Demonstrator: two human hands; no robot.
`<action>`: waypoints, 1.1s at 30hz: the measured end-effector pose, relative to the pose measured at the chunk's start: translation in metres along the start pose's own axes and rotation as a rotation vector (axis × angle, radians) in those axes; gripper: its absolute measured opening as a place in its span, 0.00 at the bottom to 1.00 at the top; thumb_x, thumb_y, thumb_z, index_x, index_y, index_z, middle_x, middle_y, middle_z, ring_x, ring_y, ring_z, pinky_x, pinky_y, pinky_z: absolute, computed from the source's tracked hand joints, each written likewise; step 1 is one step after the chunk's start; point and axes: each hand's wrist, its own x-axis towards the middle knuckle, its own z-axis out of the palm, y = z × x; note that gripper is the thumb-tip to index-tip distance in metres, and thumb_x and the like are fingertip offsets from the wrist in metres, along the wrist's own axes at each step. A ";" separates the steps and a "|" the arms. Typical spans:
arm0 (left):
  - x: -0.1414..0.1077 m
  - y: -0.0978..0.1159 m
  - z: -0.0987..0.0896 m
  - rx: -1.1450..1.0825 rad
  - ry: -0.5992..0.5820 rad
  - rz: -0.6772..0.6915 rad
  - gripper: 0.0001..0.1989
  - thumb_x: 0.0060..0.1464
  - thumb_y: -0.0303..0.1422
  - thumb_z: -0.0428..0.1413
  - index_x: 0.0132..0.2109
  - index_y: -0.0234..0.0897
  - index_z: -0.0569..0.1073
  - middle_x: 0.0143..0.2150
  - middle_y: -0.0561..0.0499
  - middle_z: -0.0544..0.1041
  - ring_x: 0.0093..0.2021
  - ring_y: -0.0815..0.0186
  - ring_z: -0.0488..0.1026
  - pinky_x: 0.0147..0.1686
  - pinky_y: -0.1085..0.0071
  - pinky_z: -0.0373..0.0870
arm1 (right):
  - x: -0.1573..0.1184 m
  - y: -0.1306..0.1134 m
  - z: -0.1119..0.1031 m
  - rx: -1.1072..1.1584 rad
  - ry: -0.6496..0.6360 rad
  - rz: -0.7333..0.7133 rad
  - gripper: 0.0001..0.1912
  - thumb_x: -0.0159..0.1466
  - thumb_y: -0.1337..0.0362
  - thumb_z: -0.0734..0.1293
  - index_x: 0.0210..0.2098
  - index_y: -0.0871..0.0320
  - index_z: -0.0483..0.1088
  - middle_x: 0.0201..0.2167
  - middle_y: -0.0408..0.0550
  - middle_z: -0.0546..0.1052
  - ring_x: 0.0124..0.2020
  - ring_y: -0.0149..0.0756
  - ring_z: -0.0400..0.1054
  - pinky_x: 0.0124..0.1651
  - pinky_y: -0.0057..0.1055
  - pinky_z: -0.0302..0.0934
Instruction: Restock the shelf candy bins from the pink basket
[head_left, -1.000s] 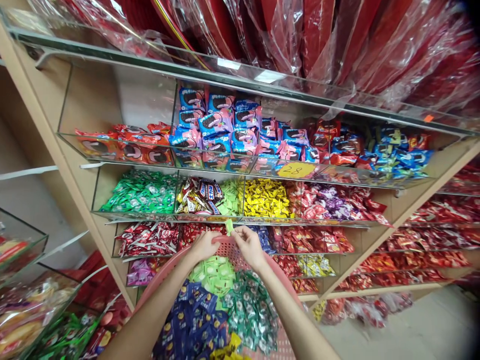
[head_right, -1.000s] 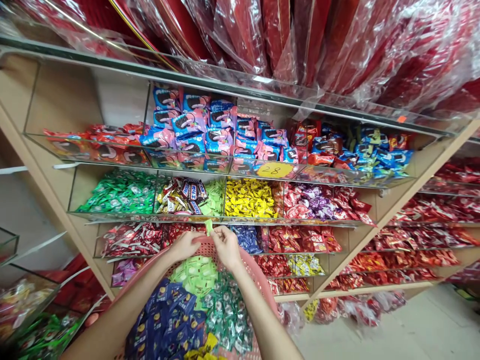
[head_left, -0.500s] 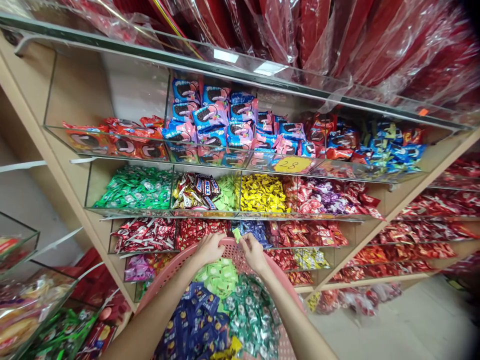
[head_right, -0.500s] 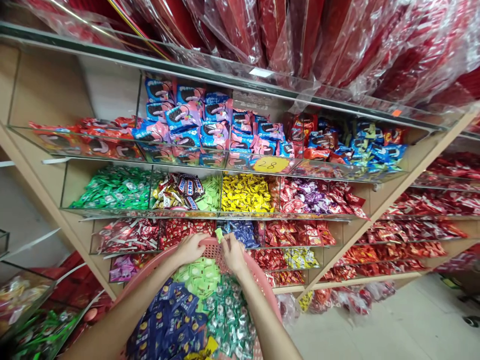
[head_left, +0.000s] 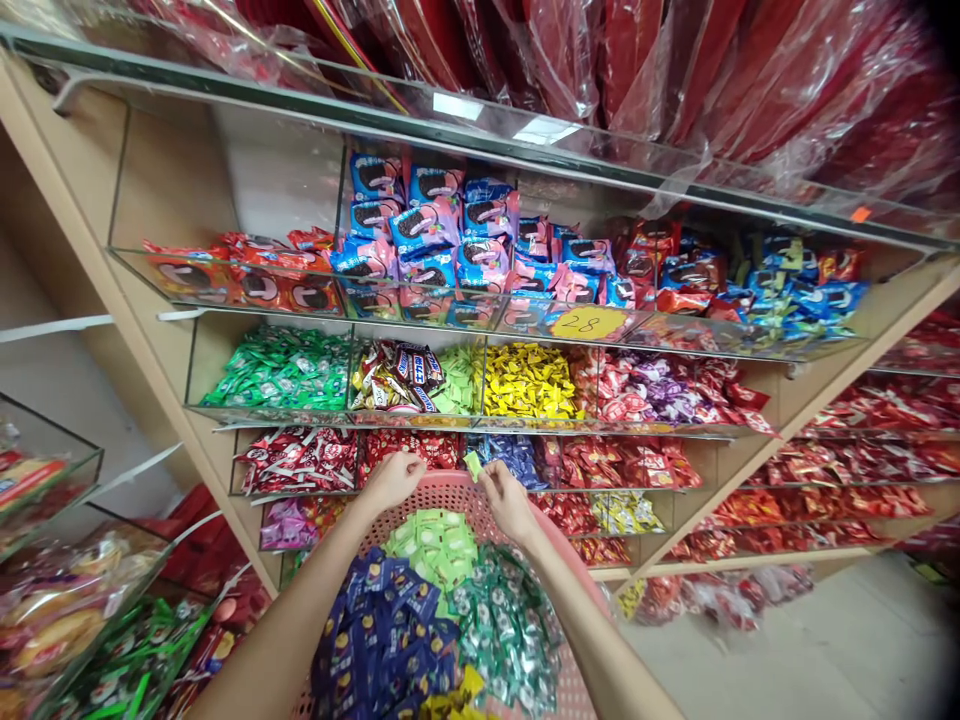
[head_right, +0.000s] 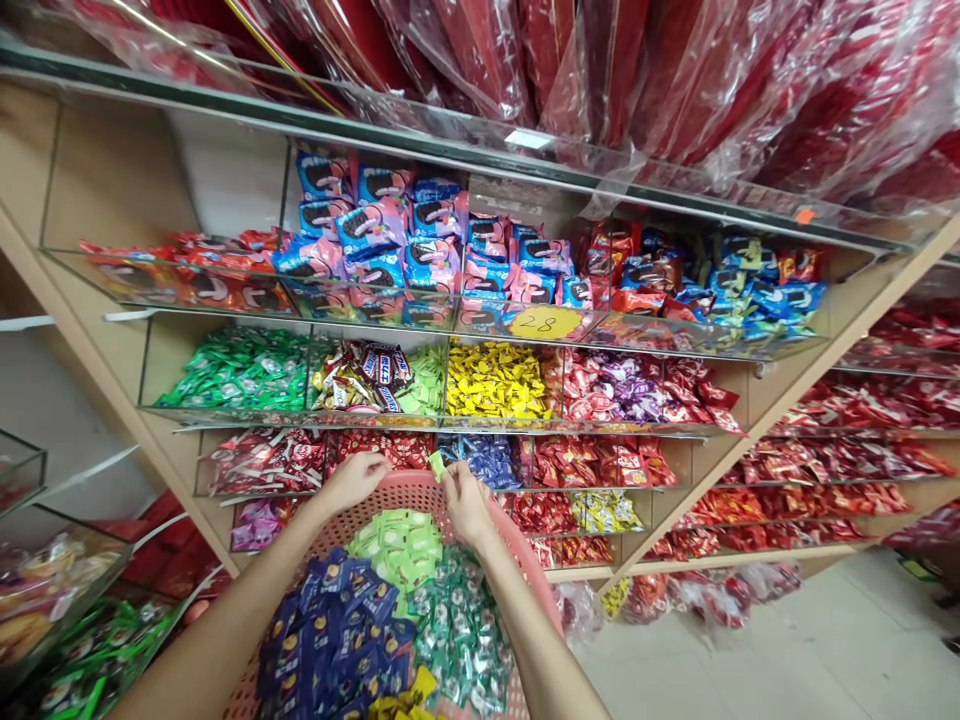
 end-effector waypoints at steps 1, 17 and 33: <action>-0.001 -0.001 0.001 0.042 -0.025 -0.040 0.19 0.53 0.41 0.42 0.31 0.36 0.73 0.28 0.51 0.74 0.30 0.68 0.69 0.31 0.75 0.60 | 0.000 0.001 0.000 0.003 0.004 -0.003 0.13 0.60 0.56 0.52 0.30 0.57 0.61 0.21 0.39 0.65 0.23 0.29 0.58 0.30 0.25 0.51; -0.004 0.007 0.023 0.305 0.020 -0.154 0.28 0.51 0.53 0.36 0.31 0.38 0.72 0.32 0.44 0.75 0.32 0.61 0.71 0.30 0.72 0.60 | -0.013 0.008 0.005 0.294 0.095 -0.017 0.10 0.55 0.58 0.60 0.25 0.59 0.65 0.27 0.46 0.72 0.30 0.33 0.65 0.38 0.29 0.56; 0.001 0.008 0.020 0.295 0.009 -0.112 0.27 0.51 0.53 0.36 0.26 0.38 0.70 0.26 0.47 0.74 0.28 0.64 0.70 0.24 0.74 0.54 | -0.006 0.006 0.011 0.844 0.045 0.284 0.12 0.46 0.60 0.69 0.24 0.60 0.64 0.17 0.37 0.67 0.19 0.23 0.57 0.24 0.22 0.52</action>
